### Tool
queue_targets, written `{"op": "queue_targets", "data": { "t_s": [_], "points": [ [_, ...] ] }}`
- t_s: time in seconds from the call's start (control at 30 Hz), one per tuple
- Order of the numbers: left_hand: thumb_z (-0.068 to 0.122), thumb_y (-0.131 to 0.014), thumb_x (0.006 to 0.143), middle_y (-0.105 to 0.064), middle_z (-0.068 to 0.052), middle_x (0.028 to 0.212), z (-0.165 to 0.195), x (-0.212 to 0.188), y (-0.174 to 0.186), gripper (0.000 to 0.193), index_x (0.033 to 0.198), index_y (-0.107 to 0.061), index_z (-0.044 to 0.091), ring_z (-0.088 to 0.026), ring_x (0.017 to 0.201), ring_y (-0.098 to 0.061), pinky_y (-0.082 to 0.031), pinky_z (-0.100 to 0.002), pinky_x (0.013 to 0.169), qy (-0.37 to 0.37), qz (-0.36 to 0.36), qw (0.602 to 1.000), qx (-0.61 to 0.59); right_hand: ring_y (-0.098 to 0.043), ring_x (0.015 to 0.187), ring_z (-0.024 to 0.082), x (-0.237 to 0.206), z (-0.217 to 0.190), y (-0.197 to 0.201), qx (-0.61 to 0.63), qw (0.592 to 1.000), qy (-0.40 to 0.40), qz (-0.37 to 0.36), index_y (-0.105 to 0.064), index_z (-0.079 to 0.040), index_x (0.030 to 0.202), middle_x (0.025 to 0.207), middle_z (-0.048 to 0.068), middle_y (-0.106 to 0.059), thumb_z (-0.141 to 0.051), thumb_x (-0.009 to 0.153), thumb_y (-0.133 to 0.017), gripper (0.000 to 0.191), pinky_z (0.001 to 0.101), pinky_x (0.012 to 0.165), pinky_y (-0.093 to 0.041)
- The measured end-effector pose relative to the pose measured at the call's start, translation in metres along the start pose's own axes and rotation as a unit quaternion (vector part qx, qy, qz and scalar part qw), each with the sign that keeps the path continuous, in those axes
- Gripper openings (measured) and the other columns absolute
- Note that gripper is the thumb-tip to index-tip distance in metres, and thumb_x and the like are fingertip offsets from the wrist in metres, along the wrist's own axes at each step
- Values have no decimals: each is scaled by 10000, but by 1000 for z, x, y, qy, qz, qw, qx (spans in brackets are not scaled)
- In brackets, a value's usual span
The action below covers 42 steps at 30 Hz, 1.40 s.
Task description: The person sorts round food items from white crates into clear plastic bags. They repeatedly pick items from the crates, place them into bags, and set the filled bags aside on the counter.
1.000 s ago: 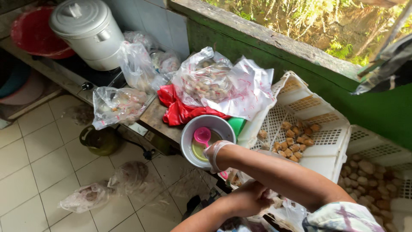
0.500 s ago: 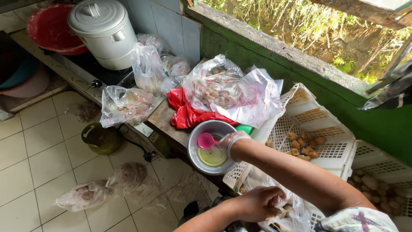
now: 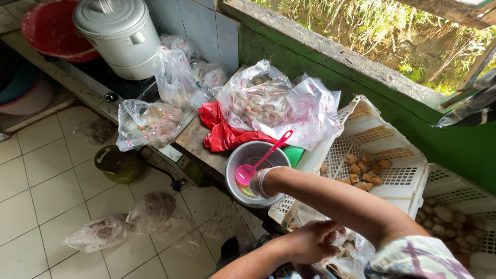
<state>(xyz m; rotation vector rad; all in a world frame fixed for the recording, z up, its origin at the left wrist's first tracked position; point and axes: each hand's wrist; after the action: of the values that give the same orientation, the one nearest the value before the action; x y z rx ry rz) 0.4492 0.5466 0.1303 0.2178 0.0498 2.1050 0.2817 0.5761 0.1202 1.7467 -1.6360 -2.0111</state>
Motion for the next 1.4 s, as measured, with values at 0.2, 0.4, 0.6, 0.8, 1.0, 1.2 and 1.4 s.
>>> {"op": "queue_targets", "data": {
  "t_s": [0.2, 0.4, 0.6, 0.8, 1.0, 1.2, 1.4],
  "points": [
    [103, -697, 870, -582, -114, 877, -4, -4, -5, 492, 1330, -545, 14, -254, 798, -589, -502, -392, 733, -2, 29, 999, -28, -724, 922, 347, 29, 24, -27, -41, 998, -17, -38, -735, -15, 1003, 976, 215, -731, -21, 830, -683, 181, 435, 809, -572],
    [101, -728, 893, -563, -83, 816, -19, 7, -20, 366, 1225, -608, 8, -181, 733, -513, -446, -336, 639, 81, 80, 990, -89, -712, 834, 316, -40, 24, 1, 219, 958, -94, 161, -768, -69, 952, 920, 176, -751, -147, 891, -618, 180, 403, 784, -544],
    [153, -619, 1024, -651, -12, 906, -23, 24, -23, 166, 1120, -607, 18, -87, 752, -622, -577, -263, 700, 175, 163, 915, -324, -669, 945, 157, -202, 45, -85, 530, 746, -7, 403, -667, -41, 1077, 1015, 45, -728, -215, 908, -708, 246, 337, 846, -569],
    [128, -602, 1001, -555, 0, 788, 0, 35, -16, 295, 1259, -568, -11, -57, 534, -455, -457, -246, 515, 158, 145, 853, -475, -685, 912, 145, -284, -24, -195, 597, 693, -16, 403, -703, -38, 983, 988, 52, -694, -173, 916, -684, 151, 336, 825, -611],
    [81, -579, 995, -436, 53, 685, 14, 25, -7, 395, 1376, -517, 1, -19, 492, -349, -312, -189, 435, 164, 52, 833, -527, -665, 1015, 248, -193, -32, -196, 381, 813, -380, 221, -648, -111, 1178, 1128, 122, -705, -326, 969, -525, 324, 430, 885, -561],
    [48, -549, 1014, -427, 65, 716, 2, 20, -8, 363, 1374, -552, -3, -30, 543, -347, -310, -192, 471, 182, 20, 830, -526, -567, 1261, 305, -232, -13, -196, 314, 773, -528, 156, -557, -285, 1400, 1339, 146, -597, -534, 957, -559, 508, 503, 1045, -466],
    [-13, -509, 990, -507, 15, 913, -4, 16, -6, 422, 1405, -519, 65, -65, 620, -405, -392, -240, 563, 21, 148, 838, -524, -651, 1197, 313, -191, -35, -157, 173, 901, -253, 306, -652, -100, 1318, 1261, 154, -707, -282, 897, -616, 460, 473, 1007, -558]
  ]
}}
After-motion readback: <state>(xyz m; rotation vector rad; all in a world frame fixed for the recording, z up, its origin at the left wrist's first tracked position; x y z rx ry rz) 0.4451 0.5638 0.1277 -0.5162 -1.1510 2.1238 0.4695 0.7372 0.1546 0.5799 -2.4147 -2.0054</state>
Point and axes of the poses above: each hand's wrist, its own x-axis towards the middle knuckle, its own y-axis out of the back of the hand, z = x × y
